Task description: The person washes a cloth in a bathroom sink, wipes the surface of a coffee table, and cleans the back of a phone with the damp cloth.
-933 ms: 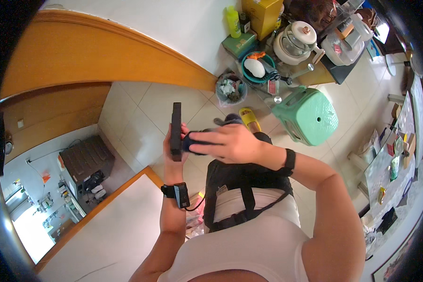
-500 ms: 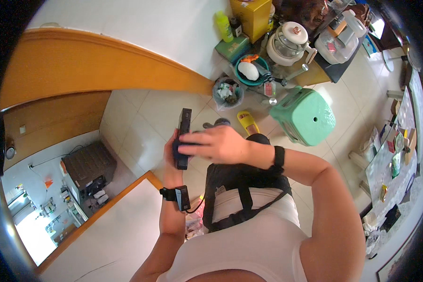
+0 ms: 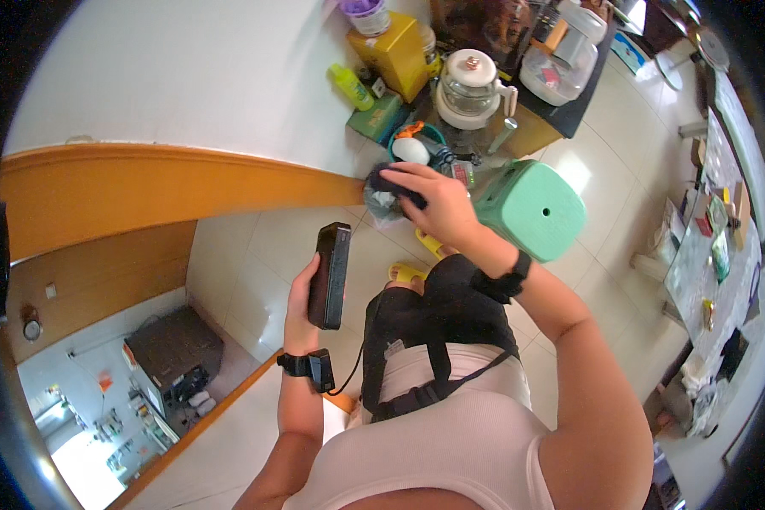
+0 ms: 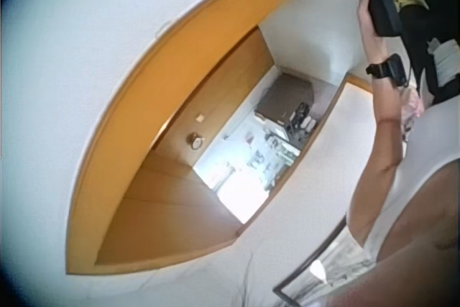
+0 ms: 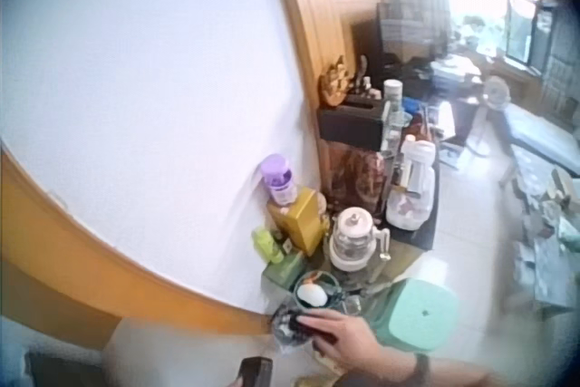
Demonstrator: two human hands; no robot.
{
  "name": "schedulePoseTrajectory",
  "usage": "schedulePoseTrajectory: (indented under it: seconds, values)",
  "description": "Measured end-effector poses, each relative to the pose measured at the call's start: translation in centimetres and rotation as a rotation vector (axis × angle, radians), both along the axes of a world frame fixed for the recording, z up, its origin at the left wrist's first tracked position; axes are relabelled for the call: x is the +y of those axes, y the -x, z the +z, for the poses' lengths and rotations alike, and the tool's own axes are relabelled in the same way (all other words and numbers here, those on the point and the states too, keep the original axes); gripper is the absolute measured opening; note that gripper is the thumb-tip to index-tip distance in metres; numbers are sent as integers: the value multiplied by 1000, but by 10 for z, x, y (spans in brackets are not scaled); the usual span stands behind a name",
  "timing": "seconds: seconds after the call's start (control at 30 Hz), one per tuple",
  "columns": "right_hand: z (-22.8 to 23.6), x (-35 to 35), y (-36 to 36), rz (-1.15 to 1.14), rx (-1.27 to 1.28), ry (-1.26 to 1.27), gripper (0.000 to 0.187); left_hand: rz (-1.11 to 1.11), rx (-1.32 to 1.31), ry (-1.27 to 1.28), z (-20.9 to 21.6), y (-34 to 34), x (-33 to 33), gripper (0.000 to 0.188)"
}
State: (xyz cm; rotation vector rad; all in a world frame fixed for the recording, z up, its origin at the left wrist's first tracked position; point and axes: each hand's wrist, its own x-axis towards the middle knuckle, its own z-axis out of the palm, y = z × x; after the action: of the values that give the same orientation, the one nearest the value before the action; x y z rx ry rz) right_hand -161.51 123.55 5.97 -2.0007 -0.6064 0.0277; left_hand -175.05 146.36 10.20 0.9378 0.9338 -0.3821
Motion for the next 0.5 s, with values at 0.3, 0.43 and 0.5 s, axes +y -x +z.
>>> schedulePoseTrajectory:
  seconds: [0.3,0.43,0.5]
  values:
    - [-11,-129,115,-342,186,275,42,-92,-232,-201,11,7,16,38]
    - [-4,-143,208,-515,196,362,43,-223,-252,-35,-41,-8,37,37]
    - [-4,-143,254,-605,211,360,43,-100,-268,-44,-54,-16,25,36]
